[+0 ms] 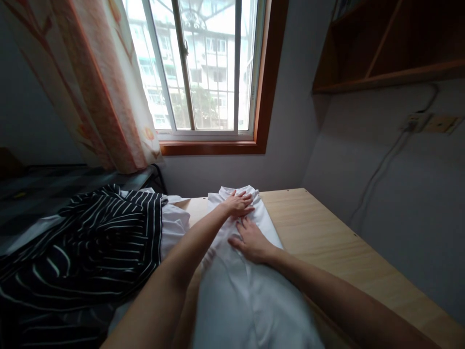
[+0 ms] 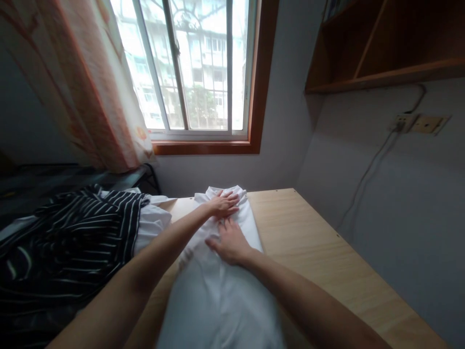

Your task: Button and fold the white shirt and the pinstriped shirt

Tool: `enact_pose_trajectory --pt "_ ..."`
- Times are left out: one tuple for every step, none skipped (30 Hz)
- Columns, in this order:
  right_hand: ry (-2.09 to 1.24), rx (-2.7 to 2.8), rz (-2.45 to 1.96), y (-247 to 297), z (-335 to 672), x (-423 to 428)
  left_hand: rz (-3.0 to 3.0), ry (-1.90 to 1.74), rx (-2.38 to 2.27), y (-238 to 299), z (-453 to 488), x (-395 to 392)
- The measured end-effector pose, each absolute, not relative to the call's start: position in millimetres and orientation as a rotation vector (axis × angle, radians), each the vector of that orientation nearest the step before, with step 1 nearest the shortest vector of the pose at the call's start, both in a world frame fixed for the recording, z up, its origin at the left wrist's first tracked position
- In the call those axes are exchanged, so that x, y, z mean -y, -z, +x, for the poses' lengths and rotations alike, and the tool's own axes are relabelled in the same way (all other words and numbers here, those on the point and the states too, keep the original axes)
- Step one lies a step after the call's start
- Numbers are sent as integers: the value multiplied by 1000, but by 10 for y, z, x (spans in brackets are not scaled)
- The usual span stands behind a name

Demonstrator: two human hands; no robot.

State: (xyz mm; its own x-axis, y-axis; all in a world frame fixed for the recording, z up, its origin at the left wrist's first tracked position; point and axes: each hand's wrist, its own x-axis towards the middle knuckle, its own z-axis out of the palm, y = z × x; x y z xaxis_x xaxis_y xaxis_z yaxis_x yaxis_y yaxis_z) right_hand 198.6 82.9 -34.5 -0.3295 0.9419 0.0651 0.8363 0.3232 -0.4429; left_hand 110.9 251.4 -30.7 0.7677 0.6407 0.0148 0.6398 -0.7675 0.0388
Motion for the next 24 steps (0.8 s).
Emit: enact_pose_trajectory --pt "-474 2348 -1563 348 1982 -643 2937 -6 -1025 352 1082 -2493" --pt "-468 2411 -1521 358 1977 -452 2935 7 -1018 392 1063 -2470" --pt "-466 2467 -1472 379 1971 -261 2923 5 -1027 425 1051 -2447" --pt "-464 2510 -1416 411 1966 -76 2909 -2 -1045 448 1049 -2425" --pt "-463 2545 -1351 454 1960 98 2897 -7 -1060 462 1054 -2404" --pt "-460 2567 -1290 508 1954 258 2887 -24 -1080 466 1065 -2385" --pt "-453 2577 -1234 567 1949 400 2876 -63 -1110 462 1077 -2365" --pt "-443 2581 -1186 625 1946 522 2863 -134 -1164 450 1086 -2343" --pt "-434 2578 -1148 675 1948 624 2847 -236 -1236 430 1089 -2317" --pt "-436 2572 -1112 709 1960 706 2826 -365 -1321 403 1081 -2286" --pt "-455 2561 -1077 723 1982 771 2790 -506 -1413 370 1060 -2247" --pt "-490 2539 -1050 715 2019 818 2734 -644 -1510 330 1026 -2199" --pt "-536 2498 -1040 684 2068 851 2653 -762 -1609 286 978 -2141" --pt "-580 2436 -1060 635 2128 871 2550 -851 -1700 241 919 -2072" --pt "-609 2353 -1111 575 2194 879 2435 -908 -1774 197 854 -1992" --pt "-610 2256 -1187 509 2261 877 2321 -923 -1820 159 785 -1902" --pt "-582 2158 -1273 443 2321 867 2225 -890 -1826 128 719 -1802" --pt "-536 2078 -1348 381 2369 851 2154 -822 -1797 108 660 -1697" --pt "-484 2027 -1407 327 2399 831 2103 -744 -1750 97 612 -1590" --pt "-433 2002 -1447 279 2407 809 2068 -675 -1695 95 577 -1484" --pt "-394 2000 -1471 239 2394 784 2037 -623 -1645 98 557 -1386" --pt "-369 2012 -1482 206 2361 756 1993 -599 -1606 103 551 -1299" --pt "-356 2023 -1488 181 2312 723 1926 -599 -1579 105 559 -1226" --pt "-352 2017 -1500 162 2256 683 1835 -604 -1553 101 581 -1169"
